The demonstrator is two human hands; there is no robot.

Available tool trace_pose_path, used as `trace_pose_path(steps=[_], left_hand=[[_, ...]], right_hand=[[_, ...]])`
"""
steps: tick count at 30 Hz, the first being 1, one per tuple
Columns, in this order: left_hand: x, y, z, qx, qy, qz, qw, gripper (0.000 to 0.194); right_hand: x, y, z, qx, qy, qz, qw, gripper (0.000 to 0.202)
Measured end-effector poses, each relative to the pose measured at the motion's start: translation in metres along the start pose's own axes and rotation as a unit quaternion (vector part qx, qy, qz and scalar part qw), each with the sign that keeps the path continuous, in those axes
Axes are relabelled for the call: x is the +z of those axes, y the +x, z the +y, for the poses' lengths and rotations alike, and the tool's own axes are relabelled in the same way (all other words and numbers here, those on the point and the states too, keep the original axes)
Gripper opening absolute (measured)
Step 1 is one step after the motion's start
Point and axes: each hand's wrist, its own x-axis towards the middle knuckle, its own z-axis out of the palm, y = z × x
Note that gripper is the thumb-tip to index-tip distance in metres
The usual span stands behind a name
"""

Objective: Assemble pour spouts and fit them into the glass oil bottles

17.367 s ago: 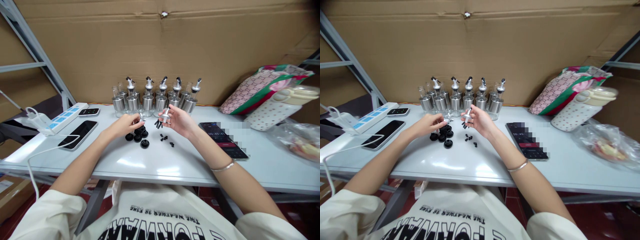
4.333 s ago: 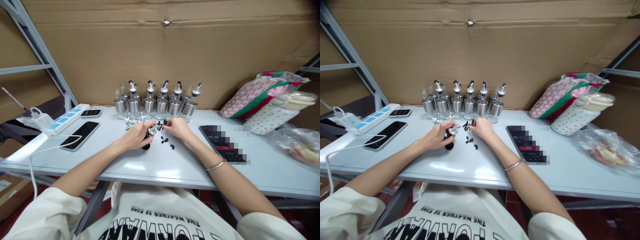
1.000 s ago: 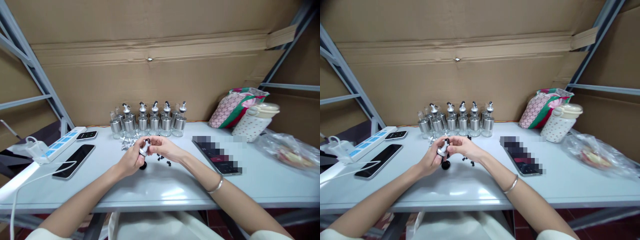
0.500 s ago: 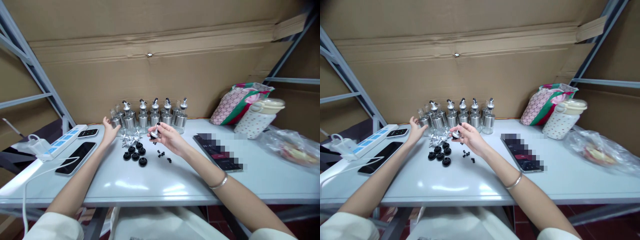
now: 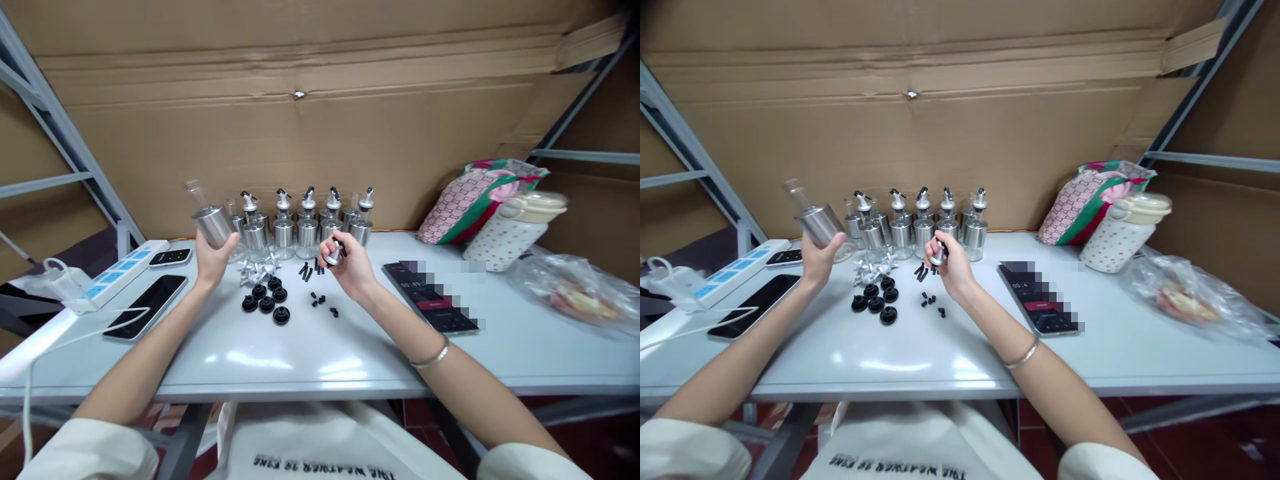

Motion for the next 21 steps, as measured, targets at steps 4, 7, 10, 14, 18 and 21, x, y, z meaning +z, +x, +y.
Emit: trace_pose_path(steps=[4, 7, 10, 14, 18, 21], left_hand=[[0.009, -0.058, 0.046, -0.085, -0.151, -0.316, 0.933, 0.040], [0.014, -0.097, 0.064, -0.109, -0.192, -0.469, 0.856, 0.041], [0.017, -0.118, 0.068, -0.075, -0.181, -0.504, 0.841, 0.037], [0.019, -0.124, 0.062, -0.065, -0.155, -0.512, 0.842, 0.038], [0.021, -0.120, 0.060, -0.067, -0.171, -0.566, 0.804, 0.041], [0.022, -0.118, 0.061, -0.073, -0.179, -0.602, 0.775, 0.041]], right_hand=[[-0.002, 0.001, 0.000, 0.001, 0.004, 0.019, 1.000, 0.026], [-0.001, 0.001, -0.001, -0.007, -0.005, 0.017, 1.000, 0.013], [0.003, -0.003, -0.003, -0.038, -0.034, 0.009, 0.999, 0.010], [0.011, -0.009, -0.006, -0.058, -0.058, 0.034, 0.996, 0.016], [0.022, -0.014, -0.017, -0.129, -0.060, 0.035, 0.989, 0.019], [0.035, -0.020, -0.032, -0.215, -0.090, 0.015, 0.972, 0.017]])
